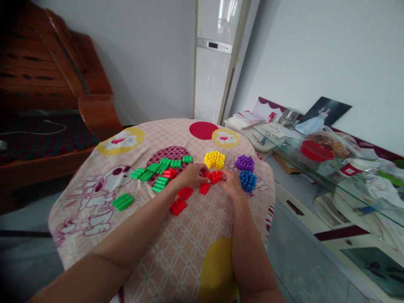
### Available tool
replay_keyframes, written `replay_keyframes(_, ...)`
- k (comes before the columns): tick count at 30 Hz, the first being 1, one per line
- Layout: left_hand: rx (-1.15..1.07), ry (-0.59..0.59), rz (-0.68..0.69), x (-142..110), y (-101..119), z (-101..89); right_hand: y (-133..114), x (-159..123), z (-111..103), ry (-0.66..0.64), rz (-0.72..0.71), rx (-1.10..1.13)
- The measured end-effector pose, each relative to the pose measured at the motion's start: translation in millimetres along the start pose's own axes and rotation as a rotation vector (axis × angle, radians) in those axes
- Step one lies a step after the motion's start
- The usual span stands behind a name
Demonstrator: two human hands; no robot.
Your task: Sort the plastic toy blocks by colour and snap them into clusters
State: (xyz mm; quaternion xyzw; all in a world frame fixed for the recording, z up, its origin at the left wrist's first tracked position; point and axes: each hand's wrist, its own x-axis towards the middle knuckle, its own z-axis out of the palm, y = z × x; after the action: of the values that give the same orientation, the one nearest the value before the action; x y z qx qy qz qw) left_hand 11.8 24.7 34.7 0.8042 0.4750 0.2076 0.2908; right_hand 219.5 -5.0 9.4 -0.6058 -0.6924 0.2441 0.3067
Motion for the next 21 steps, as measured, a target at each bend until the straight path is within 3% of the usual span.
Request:
replay_keyframes(5,0.069,0.027,-0.016,2,3,8.7,1,1,-1,-0.015,-0.013,-0.009)
replay_keyframes(13,-0.025,0.036,-0.022,2,4,15.7,-7,-2,-2,-0.009,0.014,-0.014)
replay_keyframes(16,0.038,0.014,-0.002,0,4,-1.6,-6,-1,-2,0.000,0.017,-0.005)
replay_keyframes(21,0.305,0.054,0.002,-13,-21,-63.2,-4,-1,-2,0.001,0.026,-0.005)
